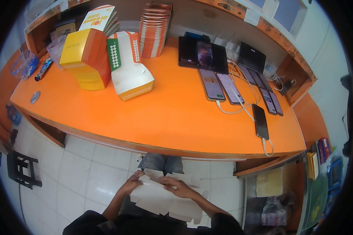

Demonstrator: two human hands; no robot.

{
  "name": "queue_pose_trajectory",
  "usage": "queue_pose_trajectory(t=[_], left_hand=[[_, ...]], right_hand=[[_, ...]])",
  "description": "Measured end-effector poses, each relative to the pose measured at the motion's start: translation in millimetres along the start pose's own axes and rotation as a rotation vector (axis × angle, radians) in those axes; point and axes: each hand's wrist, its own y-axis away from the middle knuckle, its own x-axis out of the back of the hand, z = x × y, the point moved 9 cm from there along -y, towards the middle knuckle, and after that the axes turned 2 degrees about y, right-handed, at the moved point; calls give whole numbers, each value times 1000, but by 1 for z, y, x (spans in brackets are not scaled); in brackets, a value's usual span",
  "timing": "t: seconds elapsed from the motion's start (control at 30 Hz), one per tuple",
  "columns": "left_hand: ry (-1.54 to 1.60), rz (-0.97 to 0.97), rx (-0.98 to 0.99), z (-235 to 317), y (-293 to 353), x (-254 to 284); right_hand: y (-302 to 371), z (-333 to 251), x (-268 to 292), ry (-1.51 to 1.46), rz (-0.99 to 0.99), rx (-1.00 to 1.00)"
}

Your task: The person assembles small cardboard boxes from flat pieces. They fold the sides, tuck flaps, and secure the structure by hand, then place the finished box on the table. The process is repeated with multiple flat pieces.

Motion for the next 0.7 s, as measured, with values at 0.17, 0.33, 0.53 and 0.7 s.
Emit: queue_pose_trajectory(t=[0.17, 0.33, 0.53, 0.7], left_hand=[[118, 19, -1, 1, 12, -3], [3, 150, -145, 8, 10, -6], [125, 193, -157, -8, 15, 7], [-72, 205, -277, -2, 17, 10]], right_hand=[[29, 2, 50, 423, 425, -104], [28, 13, 30, 136, 331, -127], [29, -7, 19, 295, 503, -13], [46, -4, -12, 249, 578, -46]])
